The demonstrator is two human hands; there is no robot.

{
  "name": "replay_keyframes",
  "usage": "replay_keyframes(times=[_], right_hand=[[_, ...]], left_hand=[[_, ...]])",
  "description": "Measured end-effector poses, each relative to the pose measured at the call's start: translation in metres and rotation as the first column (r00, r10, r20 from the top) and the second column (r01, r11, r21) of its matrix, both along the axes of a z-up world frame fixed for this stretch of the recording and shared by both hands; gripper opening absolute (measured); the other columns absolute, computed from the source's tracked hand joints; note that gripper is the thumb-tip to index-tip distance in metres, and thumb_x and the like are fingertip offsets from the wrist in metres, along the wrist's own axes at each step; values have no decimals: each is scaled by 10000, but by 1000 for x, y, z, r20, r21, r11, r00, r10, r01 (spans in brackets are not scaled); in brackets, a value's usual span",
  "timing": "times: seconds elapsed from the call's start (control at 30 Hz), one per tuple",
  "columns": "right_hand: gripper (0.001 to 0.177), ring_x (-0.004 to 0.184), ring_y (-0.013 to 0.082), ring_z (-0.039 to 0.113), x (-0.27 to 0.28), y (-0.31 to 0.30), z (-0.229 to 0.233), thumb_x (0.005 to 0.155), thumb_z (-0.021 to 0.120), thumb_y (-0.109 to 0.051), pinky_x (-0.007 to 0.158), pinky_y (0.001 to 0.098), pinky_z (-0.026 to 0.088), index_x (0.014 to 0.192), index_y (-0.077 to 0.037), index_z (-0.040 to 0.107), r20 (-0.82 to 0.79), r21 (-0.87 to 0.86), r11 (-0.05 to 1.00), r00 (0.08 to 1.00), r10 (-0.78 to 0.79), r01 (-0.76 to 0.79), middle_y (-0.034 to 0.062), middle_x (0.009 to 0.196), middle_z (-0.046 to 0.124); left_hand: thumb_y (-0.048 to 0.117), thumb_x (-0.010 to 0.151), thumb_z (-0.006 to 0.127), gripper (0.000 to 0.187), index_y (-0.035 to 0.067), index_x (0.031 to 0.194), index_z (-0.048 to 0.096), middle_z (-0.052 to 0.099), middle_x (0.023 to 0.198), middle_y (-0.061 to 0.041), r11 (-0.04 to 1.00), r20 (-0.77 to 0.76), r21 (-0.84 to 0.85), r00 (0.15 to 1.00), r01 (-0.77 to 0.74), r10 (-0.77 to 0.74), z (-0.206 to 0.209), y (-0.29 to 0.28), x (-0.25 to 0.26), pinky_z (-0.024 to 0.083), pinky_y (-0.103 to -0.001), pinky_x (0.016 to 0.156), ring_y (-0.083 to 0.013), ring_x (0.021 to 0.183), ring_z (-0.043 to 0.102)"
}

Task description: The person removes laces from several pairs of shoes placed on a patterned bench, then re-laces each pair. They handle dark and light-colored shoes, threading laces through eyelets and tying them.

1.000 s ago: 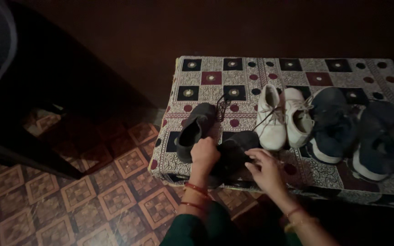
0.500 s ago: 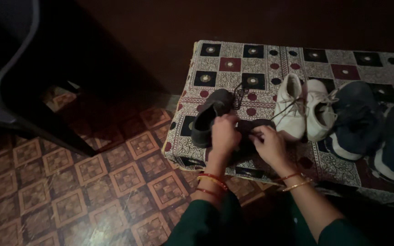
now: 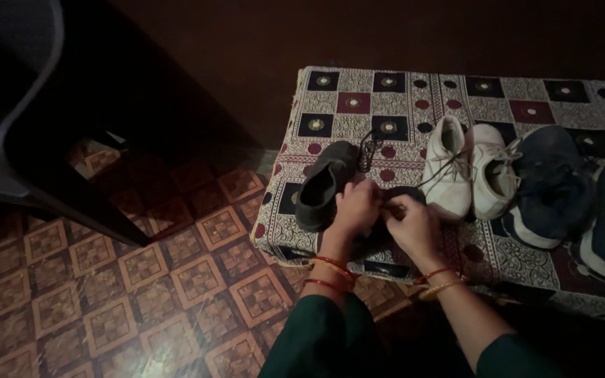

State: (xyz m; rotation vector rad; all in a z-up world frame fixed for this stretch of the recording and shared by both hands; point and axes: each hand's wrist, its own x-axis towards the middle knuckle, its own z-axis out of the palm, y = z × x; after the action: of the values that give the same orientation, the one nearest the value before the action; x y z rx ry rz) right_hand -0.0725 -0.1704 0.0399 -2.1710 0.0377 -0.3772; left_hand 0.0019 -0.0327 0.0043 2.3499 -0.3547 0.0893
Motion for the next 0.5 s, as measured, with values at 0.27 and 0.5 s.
replay_keyframes(times=[0.27, 0.5], right_hand=[[234, 905, 413, 686, -3, 6, 10, 861, 745, -292, 737, 511, 537, 1056, -162, 752, -29, -291, 954, 995, -91, 79, 134, 979, 741], [243, 907, 417, 684, -1, -3, -17, 862, 737, -272, 733, 508, 535, 1068, -143, 744, -16, -221, 973, 998, -68, 63, 159, 975, 747]], left_hand=[[195, 805, 726, 161, 172, 961, 758, 748, 1021, -65, 985, 17, -22, 985, -171, 171, 27, -15, -17, 410, -593, 955, -314, 1117, 625], [216, 818, 751, 133, 132, 906, 804, 772, 862, -110, 969, 11, -247, 999, -33, 37, 26, -11, -6, 581, -409, 766, -279, 817, 751]])
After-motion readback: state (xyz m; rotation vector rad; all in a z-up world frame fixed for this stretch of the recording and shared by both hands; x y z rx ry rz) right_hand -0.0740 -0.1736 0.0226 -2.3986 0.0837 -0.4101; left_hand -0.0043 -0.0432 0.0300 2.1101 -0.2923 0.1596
